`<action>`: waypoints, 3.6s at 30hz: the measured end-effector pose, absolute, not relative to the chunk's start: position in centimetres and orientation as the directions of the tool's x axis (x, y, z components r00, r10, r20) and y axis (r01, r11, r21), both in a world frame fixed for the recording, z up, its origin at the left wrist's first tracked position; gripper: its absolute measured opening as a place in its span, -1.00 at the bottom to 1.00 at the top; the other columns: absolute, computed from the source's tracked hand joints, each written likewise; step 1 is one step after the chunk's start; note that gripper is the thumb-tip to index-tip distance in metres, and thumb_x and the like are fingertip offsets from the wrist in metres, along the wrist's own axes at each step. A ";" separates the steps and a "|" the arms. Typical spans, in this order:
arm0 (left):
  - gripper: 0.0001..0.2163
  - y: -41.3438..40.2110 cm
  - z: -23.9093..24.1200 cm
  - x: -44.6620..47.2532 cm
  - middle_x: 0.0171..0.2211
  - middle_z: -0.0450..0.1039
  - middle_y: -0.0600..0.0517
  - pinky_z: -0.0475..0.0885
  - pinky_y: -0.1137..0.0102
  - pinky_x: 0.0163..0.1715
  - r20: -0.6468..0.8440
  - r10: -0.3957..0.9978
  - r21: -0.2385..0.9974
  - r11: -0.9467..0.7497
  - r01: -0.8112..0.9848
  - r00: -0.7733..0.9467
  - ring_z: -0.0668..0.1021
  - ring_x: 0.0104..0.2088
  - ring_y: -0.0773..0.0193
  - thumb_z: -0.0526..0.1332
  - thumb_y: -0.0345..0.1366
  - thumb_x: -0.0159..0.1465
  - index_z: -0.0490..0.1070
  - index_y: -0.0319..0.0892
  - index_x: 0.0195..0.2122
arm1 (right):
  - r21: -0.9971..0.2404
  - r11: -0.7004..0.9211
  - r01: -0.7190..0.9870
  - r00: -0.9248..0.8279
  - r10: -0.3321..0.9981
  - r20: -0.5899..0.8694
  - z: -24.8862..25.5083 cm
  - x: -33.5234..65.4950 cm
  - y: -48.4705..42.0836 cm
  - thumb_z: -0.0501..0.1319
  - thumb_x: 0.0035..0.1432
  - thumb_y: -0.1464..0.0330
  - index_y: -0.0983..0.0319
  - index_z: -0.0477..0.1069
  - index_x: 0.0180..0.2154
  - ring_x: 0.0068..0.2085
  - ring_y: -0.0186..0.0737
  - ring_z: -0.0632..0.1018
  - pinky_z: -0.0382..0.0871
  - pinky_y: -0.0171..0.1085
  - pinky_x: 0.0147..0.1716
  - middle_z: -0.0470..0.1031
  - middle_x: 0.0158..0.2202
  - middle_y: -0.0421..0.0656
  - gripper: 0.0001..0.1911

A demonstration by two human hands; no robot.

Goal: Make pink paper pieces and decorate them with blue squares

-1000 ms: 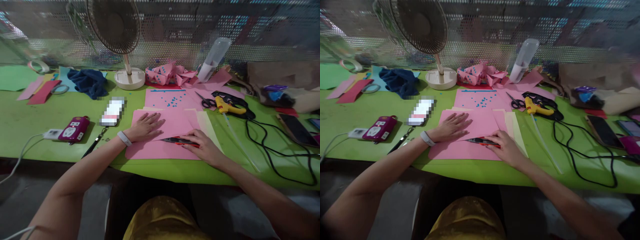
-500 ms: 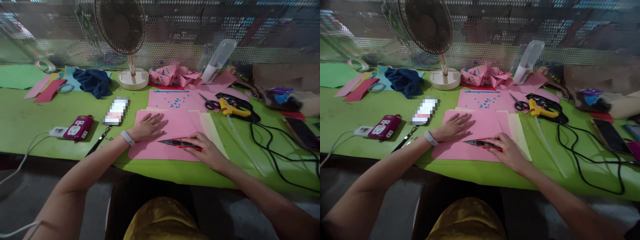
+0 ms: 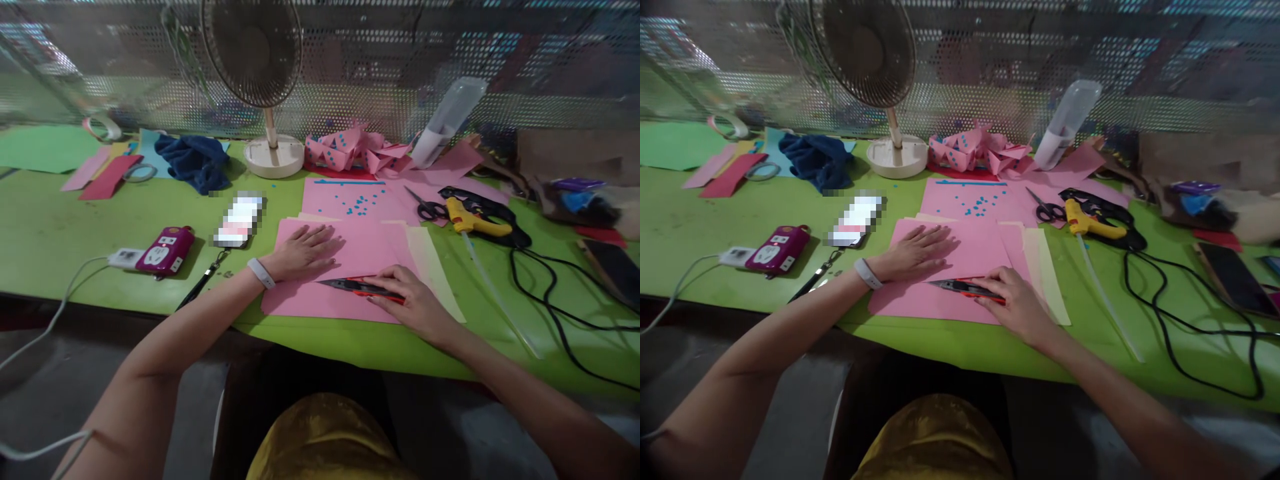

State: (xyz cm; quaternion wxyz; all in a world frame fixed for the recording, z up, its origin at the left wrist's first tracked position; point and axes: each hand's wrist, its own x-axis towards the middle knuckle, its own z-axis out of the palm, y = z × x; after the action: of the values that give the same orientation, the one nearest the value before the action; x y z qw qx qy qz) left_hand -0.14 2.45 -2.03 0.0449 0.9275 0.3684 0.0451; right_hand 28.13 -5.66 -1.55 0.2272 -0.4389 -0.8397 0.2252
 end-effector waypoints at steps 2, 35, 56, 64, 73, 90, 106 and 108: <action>-0.46 2.7 -1.8 -0.7 0.45 -0.27 -0.03 -0.09 0.10 0.36 0.074 0.691 0.142 -0.721 0.678 0.719 -0.13 0.43 0.12 -0.15 -0.04 0.46 -0.10 -0.06 0.42 | -0.569 0.515 0.641 -0.511 0.840 0.185 -1.6 28.2 -5.7 0.18 0.27 0.29 0.02 0.48 0.07 -0.08 -0.09 0.49 0.46 -0.09 -0.08 0.42 -0.16 -0.09 -0.66; -0.49 3.2 -3.1 -2.0 0.43 -0.11 -0.02 -0.17 0.12 0.36 0.040 0.722 0.084 -0.691 0.718 0.690 -0.02 0.42 0.17 -0.21 -0.05 0.47 0.00 -0.06 0.40 | -0.476 0.592 0.650 -0.565 0.796 0.219 -1.6 25.8 -5.1 0.19 0.29 0.28 0.10 0.49 0.05 -0.11 -0.06 0.48 0.40 -0.05 -0.12 0.46 -0.15 -0.05 -0.69; -0.52 3.8 -1.2 -3.5 0.43 -0.13 0.03 -0.24 0.06 0.36 -0.033 0.584 0.238 -0.783 0.574 0.811 -0.12 0.43 0.12 -0.16 -0.22 0.48 -0.09 0.00 0.42 | -0.251 0.171 0.953 -0.047 0.899 0.436 -2.5 39.9 -4.7 0.06 0.24 -0.05 0.28 0.49 0.03 0.02 0.22 0.50 0.33 0.22 0.04 0.49 -0.05 0.15 -0.38; -0.54 3.9 -1.2 -3.4 0.40 0.01 -0.01 -0.17 0.09 0.38 0.031 0.580 0.301 -0.782 0.546 0.814 0.01 0.41 0.18 -0.15 -0.27 0.48 -0.04 -0.02 0.40 | -0.205 0.708 0.676 -0.701 0.703 0.116 -1.2 30.9 -4.1 0.12 0.23 -0.07 0.23 0.00 0.38 0.39 0.01 0.12 0.08 0.09 0.32 0.03 0.40 0.04 -0.14; -0.26 0.4 0.7 -0.3 0.37 0.08 -0.07 -0.05 0.08 0.37 0.076 0.495 0.409 -0.807 0.425 0.866 0.14 0.37 0.05 0.18 0.12 0.28 -0.01 -0.04 0.40 | -0.011 0.786 0.618 -0.729 0.578 0.367 -2.6 29.8 -4.5 0.07 0.35 0.45 0.31 0.47 0.07 0.11 -0.11 0.54 0.23 0.05 0.26 0.51 0.10 0.02 -0.67; -0.56 0.1 0.9 0.2 0.27 0.29 -0.05 0.15 0.15 0.32 0.097 0.532 0.483 -0.764 0.427 0.841 0.34 0.28 0.17 0.00 -0.08 0.45 0.24 -0.08 0.28 | -0.548 0.702 0.456 -0.719 0.653 0.238 -0.6 31.1 -2.0 0.10 0.35 0.29 0.12 0.55 -0.05 0.08 -0.18 0.55 0.31 -0.05 0.18 0.61 -0.02 -0.12 -0.72; -0.75 -0.6 0.9 2.7 -0.36 0.49 -0.03 0.39 0.37 -0.32 0.146 0.771 0.676 -0.535 0.507 0.620 0.50 -0.36 0.26 0.13 -0.16 0.35 0.49 -0.18 -0.36 | -0.589 0.415 0.693 -0.327 0.909 0.257 0.9 26.5 0.1 0.22 0.18 -0.02 0.23 0.44 -0.22 -0.24 -0.16 0.53 0.41 -0.22 -0.26 0.51 -0.20 -0.05 -0.57; -0.73 -0.4 0.7 2.6 -0.38 0.46 -0.01 0.36 0.38 -0.36 0.127 0.810 0.721 -0.471 0.508 0.572 0.47 -0.39 0.29 0.14 -0.13 0.35 0.46 -0.19 -0.38 | -0.604 0.352 0.715 -0.259 0.936 0.239 0.3 27.2 1.2 0.23 0.16 -0.02 0.24 0.45 -0.20 -0.21 -0.12 0.56 0.45 -0.17 -0.23 0.51 -0.15 0.00 -0.55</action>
State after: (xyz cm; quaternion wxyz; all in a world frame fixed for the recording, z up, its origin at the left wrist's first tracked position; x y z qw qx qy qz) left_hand 2.58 -0.38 0.69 0.3240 0.8252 0.3993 0.2337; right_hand 27.16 1.20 0.27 0.2884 -0.5361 -0.7699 0.1915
